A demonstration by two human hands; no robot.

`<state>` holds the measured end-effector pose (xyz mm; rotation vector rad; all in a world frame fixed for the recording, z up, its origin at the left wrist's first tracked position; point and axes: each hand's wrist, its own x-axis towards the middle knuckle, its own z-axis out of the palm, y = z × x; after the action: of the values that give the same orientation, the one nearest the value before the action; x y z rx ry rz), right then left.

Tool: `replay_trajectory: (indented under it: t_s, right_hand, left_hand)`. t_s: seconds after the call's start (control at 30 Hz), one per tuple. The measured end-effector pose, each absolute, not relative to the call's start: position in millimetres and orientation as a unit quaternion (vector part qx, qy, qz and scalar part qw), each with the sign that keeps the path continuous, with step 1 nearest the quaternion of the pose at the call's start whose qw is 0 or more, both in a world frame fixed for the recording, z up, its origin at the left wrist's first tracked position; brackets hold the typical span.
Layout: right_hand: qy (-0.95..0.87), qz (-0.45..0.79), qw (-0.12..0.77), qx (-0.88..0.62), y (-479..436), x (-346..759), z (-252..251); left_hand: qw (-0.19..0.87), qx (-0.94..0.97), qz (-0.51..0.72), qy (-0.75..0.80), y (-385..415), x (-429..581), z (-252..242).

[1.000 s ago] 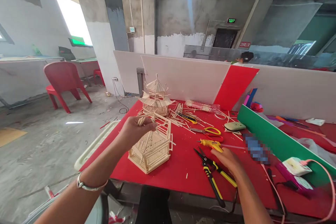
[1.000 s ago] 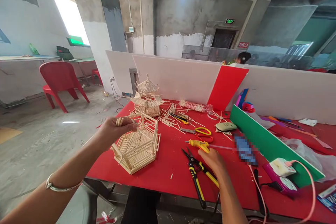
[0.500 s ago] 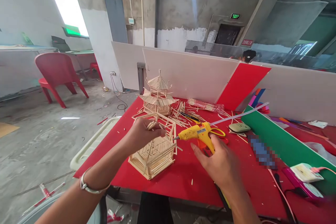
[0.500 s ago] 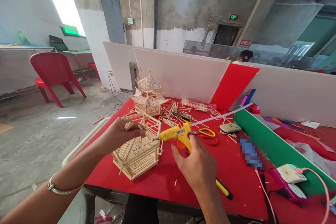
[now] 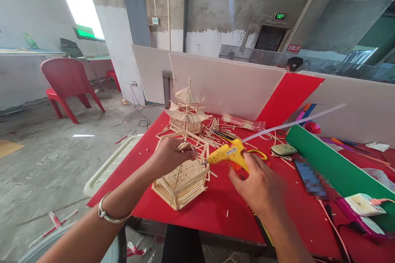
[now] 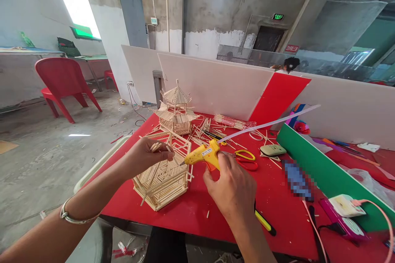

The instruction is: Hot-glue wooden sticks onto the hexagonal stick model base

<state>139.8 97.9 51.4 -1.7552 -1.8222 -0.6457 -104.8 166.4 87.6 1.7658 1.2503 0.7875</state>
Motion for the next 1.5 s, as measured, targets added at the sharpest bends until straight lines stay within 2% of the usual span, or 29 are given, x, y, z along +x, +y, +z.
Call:
replay_trajectory:
  t_s: [1.03, 1.5]
  right_hand:
    - [-0.687, -0.266, 0.253, -0.627, 99.5, 141.1, 55.8]
    - [-0.686, -0.329, 0.25, -0.599, 98.9, 145.0, 65.6]
  left_hand:
    - [0.413, 0.709, 0.303, 0.485, 164.5, -104.4, 88.7]
    - [0.418, 0.722, 0.3, 0.463, 165.6, -105.4, 80.4]
